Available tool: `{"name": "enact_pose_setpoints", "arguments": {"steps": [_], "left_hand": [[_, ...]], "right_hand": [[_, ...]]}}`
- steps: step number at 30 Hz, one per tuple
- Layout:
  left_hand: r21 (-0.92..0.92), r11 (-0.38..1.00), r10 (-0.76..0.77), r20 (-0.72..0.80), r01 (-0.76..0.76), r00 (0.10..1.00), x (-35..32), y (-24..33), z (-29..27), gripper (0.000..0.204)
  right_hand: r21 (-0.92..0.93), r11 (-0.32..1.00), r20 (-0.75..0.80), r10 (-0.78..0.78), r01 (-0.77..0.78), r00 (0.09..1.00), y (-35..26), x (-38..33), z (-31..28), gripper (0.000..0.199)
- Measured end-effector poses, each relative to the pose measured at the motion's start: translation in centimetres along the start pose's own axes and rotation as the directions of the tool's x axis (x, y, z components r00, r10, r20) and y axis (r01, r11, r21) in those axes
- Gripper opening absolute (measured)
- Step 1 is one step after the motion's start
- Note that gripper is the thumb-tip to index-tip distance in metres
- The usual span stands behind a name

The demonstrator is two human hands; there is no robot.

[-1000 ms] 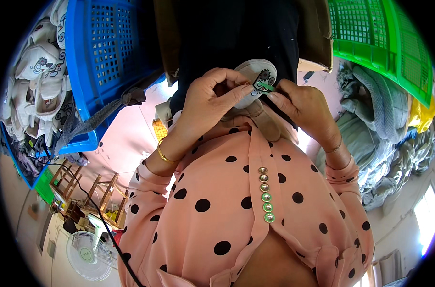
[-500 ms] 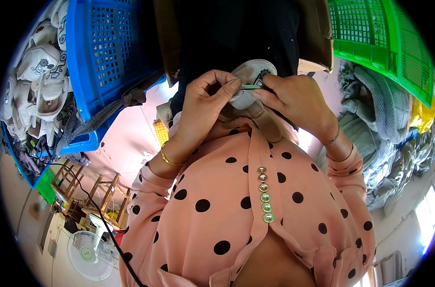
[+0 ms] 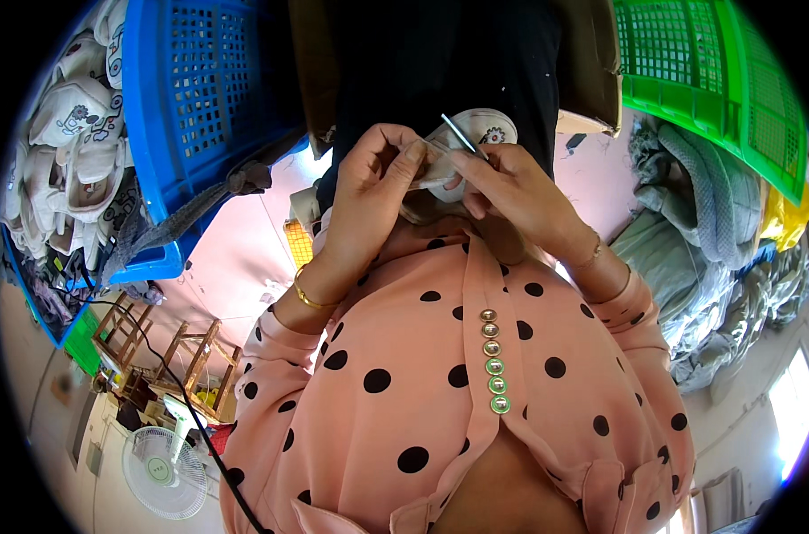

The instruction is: The person uses a pair of scissors to trim loose threads and excess fabric from the edges of white baby slippers. They handle the slippers one by one, picking them up from a blue basket, cutting the material, and placing them back. The process is repetitive and focused on finishing the edges of the footwear.

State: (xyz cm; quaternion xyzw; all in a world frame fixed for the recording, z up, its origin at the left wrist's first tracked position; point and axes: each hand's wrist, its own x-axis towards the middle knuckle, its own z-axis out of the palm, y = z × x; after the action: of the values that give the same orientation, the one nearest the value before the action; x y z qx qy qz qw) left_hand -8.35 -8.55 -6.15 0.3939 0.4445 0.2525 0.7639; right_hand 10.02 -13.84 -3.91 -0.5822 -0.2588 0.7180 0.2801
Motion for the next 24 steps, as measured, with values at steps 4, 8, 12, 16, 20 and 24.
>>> {"name": "enact_pose_setpoints", "arguments": {"steps": [4,8,12,16,20,24], "left_hand": [[0.175,0.977,0.115,0.063,-0.124,0.991,-0.4,-0.5,-0.7,0.009],[0.481,0.794,0.286,0.245,-0.373,0.926,-0.6,0.9,-1.1,0.009],[0.704,0.429,0.483,0.350,-0.566,0.802,-0.4,0.6,-0.6,0.012],[0.473,0.820,0.305,0.113,-0.321,0.946,-0.6,1.1,-0.9,0.008],[0.772,0.538,0.556,-0.025,-0.337,0.831,1.5,1.7,-3.5,0.009],[0.762,0.539,0.501,0.052,-0.358,0.864,0.7,2.7,-2.8,0.020]], "right_hand": [[0.127,0.990,-0.065,0.068,-0.060,0.996,0.8,0.6,0.6,0.027],[0.185,0.981,-0.055,0.063,-0.051,0.996,0.8,0.4,0.7,0.023],[0.230,0.973,-0.053,-0.008,0.020,0.999,1.6,0.3,0.9,0.023],[0.219,0.976,-0.083,0.006,0.012,0.997,1.8,0.0,1.0,0.021],[0.252,0.967,-0.093,-0.018,0.041,0.996,2.2,-0.4,0.8,0.020],[0.242,0.968,-0.095,-0.046,0.068,0.994,2.8,-0.5,0.7,0.018]]}}
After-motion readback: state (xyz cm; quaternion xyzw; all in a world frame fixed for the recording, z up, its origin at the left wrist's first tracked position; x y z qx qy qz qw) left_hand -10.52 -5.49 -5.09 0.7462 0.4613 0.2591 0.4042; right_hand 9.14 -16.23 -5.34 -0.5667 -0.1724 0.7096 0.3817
